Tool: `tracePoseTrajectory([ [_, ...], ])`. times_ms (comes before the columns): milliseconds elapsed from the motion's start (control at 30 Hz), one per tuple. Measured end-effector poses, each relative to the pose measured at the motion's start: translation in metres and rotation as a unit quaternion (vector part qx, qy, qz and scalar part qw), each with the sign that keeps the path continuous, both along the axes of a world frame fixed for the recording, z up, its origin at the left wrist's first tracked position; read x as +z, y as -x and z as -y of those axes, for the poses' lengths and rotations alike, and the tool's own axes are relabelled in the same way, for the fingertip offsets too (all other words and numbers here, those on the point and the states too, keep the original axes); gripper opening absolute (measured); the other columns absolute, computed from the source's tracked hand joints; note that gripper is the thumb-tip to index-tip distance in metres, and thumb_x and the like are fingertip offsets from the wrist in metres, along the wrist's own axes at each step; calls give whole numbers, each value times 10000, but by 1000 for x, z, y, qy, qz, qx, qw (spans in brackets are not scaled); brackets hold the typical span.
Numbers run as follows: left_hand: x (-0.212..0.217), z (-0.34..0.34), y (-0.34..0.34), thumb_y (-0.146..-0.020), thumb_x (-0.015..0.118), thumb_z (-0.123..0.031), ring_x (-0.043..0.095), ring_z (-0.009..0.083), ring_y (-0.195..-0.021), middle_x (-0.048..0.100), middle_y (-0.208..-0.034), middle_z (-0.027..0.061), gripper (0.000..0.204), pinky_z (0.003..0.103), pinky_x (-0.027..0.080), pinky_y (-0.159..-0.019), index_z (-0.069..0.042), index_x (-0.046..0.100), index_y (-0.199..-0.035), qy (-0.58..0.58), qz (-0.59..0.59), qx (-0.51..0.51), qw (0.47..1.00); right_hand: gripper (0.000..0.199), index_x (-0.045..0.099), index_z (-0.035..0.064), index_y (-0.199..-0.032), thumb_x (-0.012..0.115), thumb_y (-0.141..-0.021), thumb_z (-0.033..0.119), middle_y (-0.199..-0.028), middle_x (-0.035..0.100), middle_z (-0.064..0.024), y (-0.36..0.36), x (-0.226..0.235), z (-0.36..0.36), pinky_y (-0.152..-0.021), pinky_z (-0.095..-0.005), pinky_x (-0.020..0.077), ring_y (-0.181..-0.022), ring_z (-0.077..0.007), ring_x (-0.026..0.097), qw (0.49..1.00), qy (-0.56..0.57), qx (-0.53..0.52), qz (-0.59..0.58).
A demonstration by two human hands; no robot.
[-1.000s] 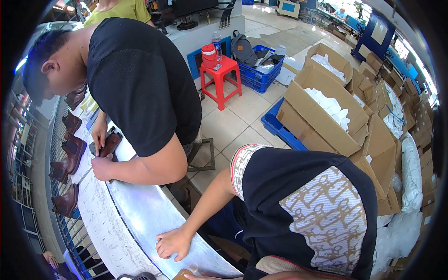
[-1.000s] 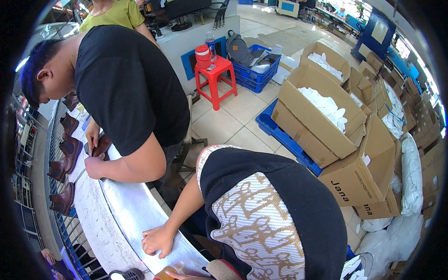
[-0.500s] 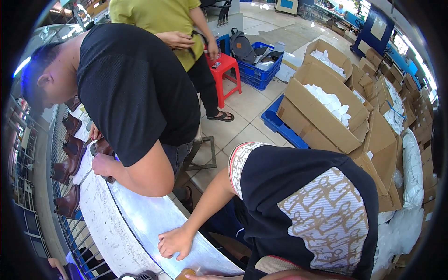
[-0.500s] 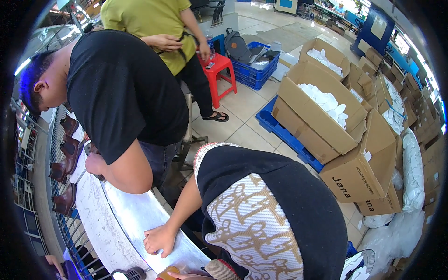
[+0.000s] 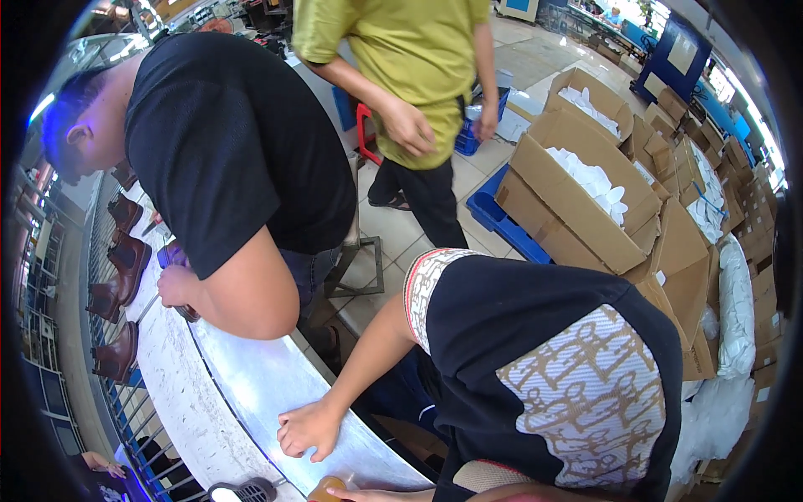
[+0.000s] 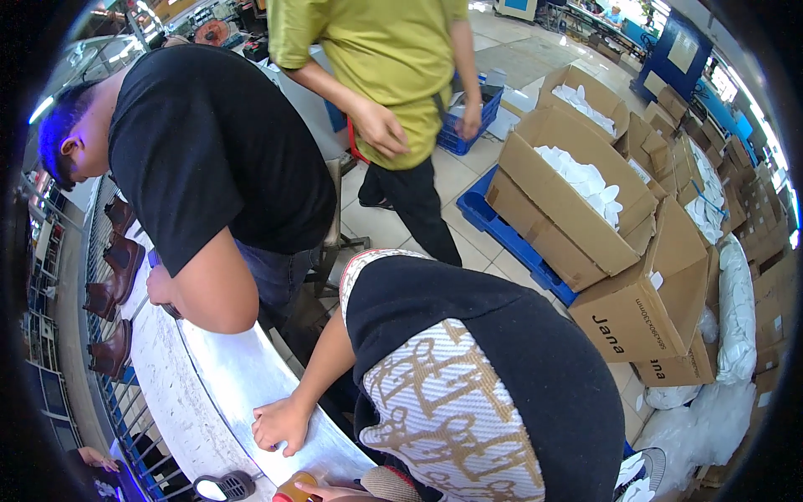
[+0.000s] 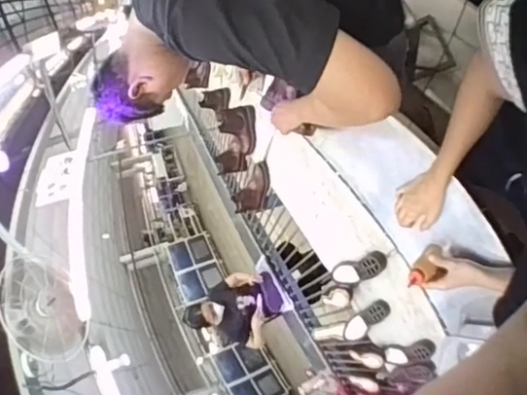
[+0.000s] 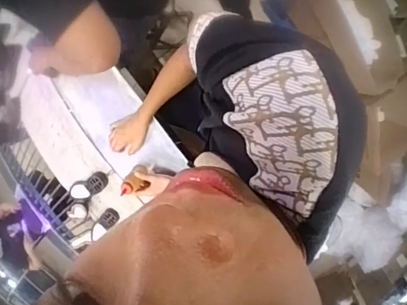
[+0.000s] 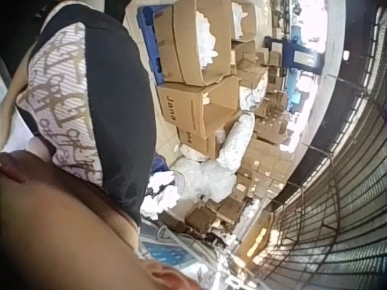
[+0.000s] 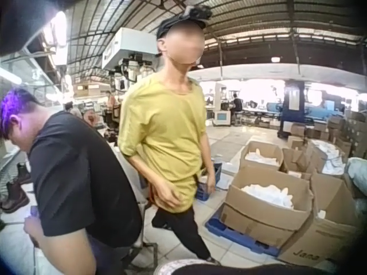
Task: The recorder is seen applying adhesive from a squeeze bottle onto white shoe insole components and then placing them onto shoe soles on an assembly line conveyor.
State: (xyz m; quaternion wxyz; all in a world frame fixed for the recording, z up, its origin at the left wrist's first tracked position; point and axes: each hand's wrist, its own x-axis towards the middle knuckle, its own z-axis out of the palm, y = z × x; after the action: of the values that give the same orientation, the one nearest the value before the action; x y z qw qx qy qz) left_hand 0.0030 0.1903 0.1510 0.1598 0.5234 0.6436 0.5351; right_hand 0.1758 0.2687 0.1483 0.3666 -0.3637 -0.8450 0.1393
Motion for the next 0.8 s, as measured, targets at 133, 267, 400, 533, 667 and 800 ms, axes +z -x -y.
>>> tracePoseTrajectory([
  [133, 1, -2, -8, -779, 723, -329, 589, 320, -994, 567, -1131, 235, 718, 384, 487, -857, 11, 392, -1319, -13, 25, -17, 999, 266, 565, 92, -808, 638, -681, 315, -882, 570, -48, -6, 0, -1, -856, -408, 313, -968, -224, 510, 1000, 5, -6, -6],
  [267, 2, -7, -10, -782, 721, -319, 583, 321, -996, 560, -1135, 242, 714, 387, 481, -862, 18, 388, -1316, -11, 42, -27, 999, 268, 562, 95, -804, 637, -676, 318, -877, 567, -46, -10, 4, -4, -848, -406, 312, -965, -223, 506, 1000, 8, -2, -17],
  [400, 7, -12, -16, -788, 716, -311, 582, 328, -987, 561, -1125, 244, 725, 395, 478, -859, 15, 362, -1331, -12, 36, -37, 999, 267, 558, 98, -797, 639, -667, 317, -869, 564, -43, -14, 6, -10, -840, -403, 312, -956, -221, 505, 1000, -1, -3, -12],
  [533, 0, -20, -16, -791, 712, -310, 583, 331, -987, 562, -1125, 241, 731, 402, 477, -863, 0, 349, -1345, -17, 12, -46, 999, 265, 555, 101, -787, 643, -657, 314, -861, 562, -39, -21, 5, -14, -836, -401, 313, -946, -218, 506, 1000, -4, -13, -17],
  [667, -2, -24, -17, -779, 719, -327, 596, 333, -964, 570, -1119, 233, 764, 401, 493, -839, -25, 334, -1366, -12, -21, -33, 999, 285, 585, 90, -837, 621, -687, 330, -921, 591, -53, -26, 6, -18, -868, -420, 293, -1034, -233, 496, 999, 39, 0, -1],
  [800, -2, -29, -22, -770, 724, -350, 609, 333, -934, 580, -1106, 231, 791, 397, 508, -814, -33, 327, -1376, -10, -32, -24, 999, 288, 586, 90, -842, 623, -688, 331, -924, 592, -54, -30, 6, -22, -869, -419, 292, -1039, -231, 495, 999, 42, -2, -2],
])
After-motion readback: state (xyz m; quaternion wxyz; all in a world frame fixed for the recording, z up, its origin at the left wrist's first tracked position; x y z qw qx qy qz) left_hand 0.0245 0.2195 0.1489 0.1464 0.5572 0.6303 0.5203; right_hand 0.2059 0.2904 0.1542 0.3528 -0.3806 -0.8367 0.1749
